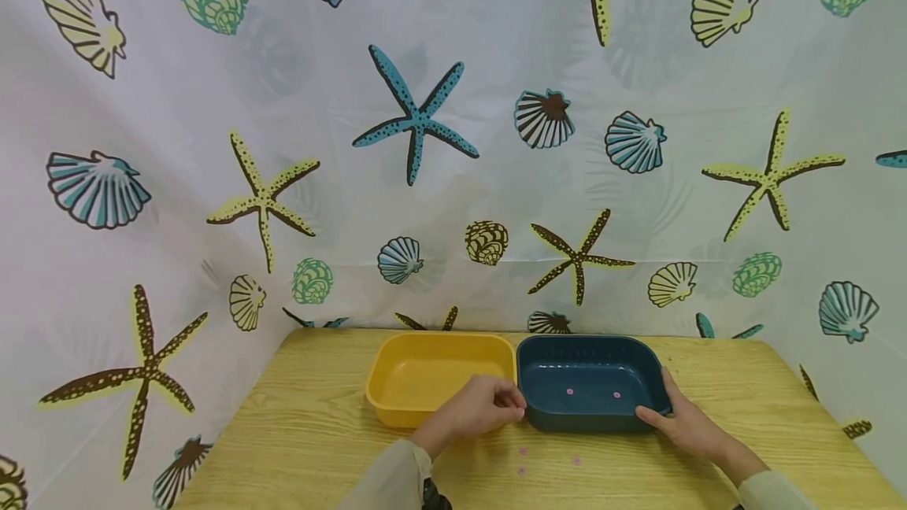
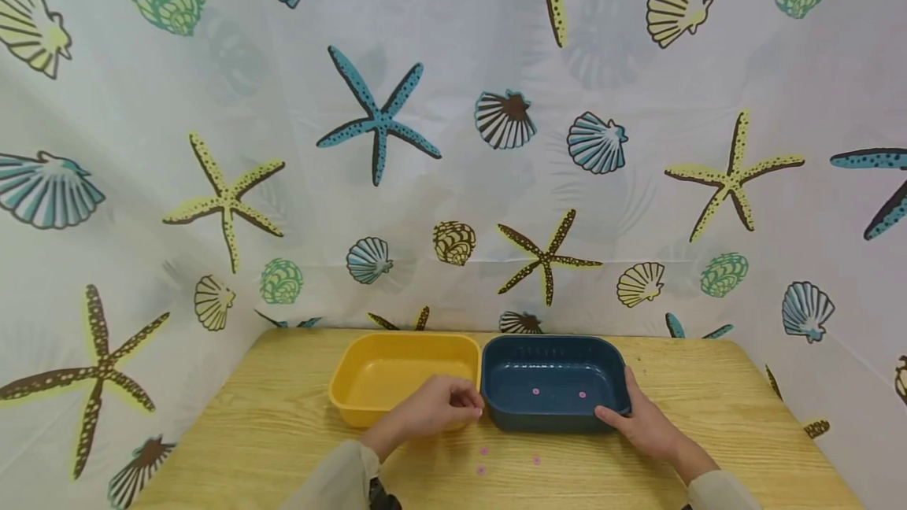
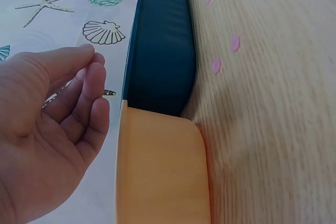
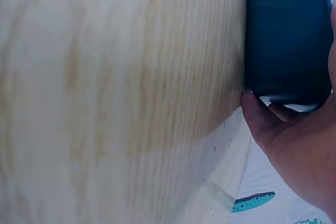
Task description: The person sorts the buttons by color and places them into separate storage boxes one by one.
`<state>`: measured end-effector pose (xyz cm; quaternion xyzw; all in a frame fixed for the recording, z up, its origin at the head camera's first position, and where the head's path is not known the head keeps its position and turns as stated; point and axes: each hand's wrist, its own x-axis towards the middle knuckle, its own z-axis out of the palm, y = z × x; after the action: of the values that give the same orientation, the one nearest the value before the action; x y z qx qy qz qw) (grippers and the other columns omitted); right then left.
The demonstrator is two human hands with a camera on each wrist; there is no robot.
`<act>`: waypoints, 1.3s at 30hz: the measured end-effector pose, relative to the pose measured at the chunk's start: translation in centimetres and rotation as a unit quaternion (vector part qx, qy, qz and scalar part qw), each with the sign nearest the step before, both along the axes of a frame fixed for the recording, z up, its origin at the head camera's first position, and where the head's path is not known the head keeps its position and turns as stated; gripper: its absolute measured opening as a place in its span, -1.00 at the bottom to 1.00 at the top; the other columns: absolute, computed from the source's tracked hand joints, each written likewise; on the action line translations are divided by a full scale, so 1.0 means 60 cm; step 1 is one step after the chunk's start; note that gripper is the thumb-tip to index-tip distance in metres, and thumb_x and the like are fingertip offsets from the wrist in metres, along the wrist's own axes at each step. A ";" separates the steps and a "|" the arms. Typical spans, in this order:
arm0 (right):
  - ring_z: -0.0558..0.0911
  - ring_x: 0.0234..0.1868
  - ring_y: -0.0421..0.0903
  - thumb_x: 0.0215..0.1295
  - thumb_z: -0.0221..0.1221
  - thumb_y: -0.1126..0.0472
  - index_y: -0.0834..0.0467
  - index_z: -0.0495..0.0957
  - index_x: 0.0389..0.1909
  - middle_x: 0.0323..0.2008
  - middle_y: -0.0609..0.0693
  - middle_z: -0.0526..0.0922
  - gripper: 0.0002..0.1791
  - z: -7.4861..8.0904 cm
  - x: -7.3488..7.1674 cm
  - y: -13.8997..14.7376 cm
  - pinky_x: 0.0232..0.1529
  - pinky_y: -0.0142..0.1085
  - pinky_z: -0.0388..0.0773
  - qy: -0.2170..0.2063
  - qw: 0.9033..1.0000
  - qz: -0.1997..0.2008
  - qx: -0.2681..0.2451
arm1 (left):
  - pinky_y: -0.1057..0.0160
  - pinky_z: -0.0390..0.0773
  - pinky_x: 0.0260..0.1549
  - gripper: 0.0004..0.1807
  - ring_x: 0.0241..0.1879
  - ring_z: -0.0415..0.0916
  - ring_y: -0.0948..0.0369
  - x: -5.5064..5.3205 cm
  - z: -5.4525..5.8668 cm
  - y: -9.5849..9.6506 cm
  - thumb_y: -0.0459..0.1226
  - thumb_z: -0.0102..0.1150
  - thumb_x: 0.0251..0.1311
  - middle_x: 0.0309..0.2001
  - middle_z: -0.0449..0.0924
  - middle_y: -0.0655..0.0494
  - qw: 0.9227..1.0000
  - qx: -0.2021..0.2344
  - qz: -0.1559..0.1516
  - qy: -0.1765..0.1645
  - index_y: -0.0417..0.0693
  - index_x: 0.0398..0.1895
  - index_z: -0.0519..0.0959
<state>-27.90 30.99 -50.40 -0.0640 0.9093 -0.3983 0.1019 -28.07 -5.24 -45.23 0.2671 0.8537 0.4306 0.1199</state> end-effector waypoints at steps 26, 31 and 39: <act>-0.16 0.35 0.45 0.33 0.10 -0.11 0.36 -0.56 0.40 0.37 0.51 -0.35 0.14 0.000 0.000 0.000 0.25 0.27 -0.10 0.004 1.000 -0.003 -0.003 | 0.33 0.48 -0.44 -0.88 -0.46 0.44 0.24 -0.054 -0.007 0.015 -0.32 0.19 0.24 -0.45 0.53 0.19 0.999 -0.009 0.034 0.009 -0.21 -0.26 0.64; -0.16 0.36 0.43 0.34 0.09 -0.12 0.34 -0.56 0.40 0.39 0.48 -0.36 0.13 -0.002 0.001 0.001 0.26 0.26 -0.11 0.001 1.000 -0.006 -0.008 | 0.32 0.49 -0.40 -0.88 -0.45 0.45 0.25 -0.059 -0.008 0.021 -0.33 0.19 0.24 -0.45 0.54 0.20 0.999 -0.010 0.038 0.006 -0.20 -0.25 0.64; -0.18 0.35 0.45 0.34 0.09 -0.11 0.36 -0.57 0.39 0.38 0.50 -0.38 0.14 0.001 0.002 -0.001 0.25 0.27 -0.12 0.000 1.000 -0.002 -0.005 | 0.30 0.48 -0.41 -0.87 -0.44 0.45 0.22 -0.071 -0.012 0.029 -0.34 0.18 0.24 -0.45 0.53 0.18 0.999 -0.011 0.054 0.002 -0.23 -0.24 0.64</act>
<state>-27.80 30.94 -50.32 -0.0631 0.9073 -0.4033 0.1008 -32.35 -3.47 -45.95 0.2205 0.8716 0.4268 0.0981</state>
